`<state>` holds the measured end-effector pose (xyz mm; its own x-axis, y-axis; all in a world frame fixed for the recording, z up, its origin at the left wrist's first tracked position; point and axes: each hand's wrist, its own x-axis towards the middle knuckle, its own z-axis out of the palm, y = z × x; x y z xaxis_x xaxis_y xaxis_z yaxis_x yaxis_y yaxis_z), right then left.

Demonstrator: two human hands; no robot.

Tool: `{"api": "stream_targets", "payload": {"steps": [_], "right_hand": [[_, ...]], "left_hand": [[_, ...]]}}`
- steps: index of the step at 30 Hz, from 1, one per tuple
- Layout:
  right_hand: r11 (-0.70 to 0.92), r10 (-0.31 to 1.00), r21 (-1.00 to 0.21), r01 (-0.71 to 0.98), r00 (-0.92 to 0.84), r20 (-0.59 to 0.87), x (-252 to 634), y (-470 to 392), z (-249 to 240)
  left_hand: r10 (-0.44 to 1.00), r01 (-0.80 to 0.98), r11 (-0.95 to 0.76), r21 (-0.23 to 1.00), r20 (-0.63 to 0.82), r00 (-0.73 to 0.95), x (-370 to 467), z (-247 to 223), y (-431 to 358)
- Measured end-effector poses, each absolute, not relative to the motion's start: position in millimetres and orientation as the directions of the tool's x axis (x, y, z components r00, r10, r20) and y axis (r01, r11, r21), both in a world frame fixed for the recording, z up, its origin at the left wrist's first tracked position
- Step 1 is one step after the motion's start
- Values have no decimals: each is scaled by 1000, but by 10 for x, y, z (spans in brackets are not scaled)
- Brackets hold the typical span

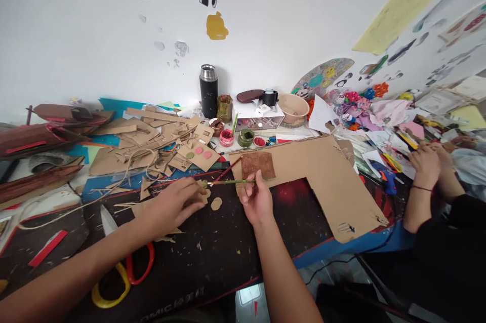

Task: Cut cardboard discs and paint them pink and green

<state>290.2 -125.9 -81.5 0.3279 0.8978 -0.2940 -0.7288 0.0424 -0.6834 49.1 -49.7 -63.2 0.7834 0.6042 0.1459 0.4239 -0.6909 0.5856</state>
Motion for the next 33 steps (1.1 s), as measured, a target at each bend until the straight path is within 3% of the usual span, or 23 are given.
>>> {"api": "stream_targets", "payload": {"steps": [7,11,22,27,33], "right_hand": [[41,888,-691,-722,343,-306,2900,-1263,-793],[38,892,-675,-736,329,-308,2896,-1259,-802],[33,890,-667,-744,326,-319,2912,-1261,-799],[38,898,-671,-741,319,-302,2916,-1264,-828],[0,906,-770,-638,326,-270,2846,-1258,-808]], "left_hand": [[535,468,-806,364,109,838,771,-634,-635],[511,470,-832,296,75,856,829,-629,-654],[558,420,-767,485,181,810,557,-581,-758],[671,548,-708,445,183,718,218,-619,-581],[695,579,-673,461,126,708,159,-717,-472]]}}
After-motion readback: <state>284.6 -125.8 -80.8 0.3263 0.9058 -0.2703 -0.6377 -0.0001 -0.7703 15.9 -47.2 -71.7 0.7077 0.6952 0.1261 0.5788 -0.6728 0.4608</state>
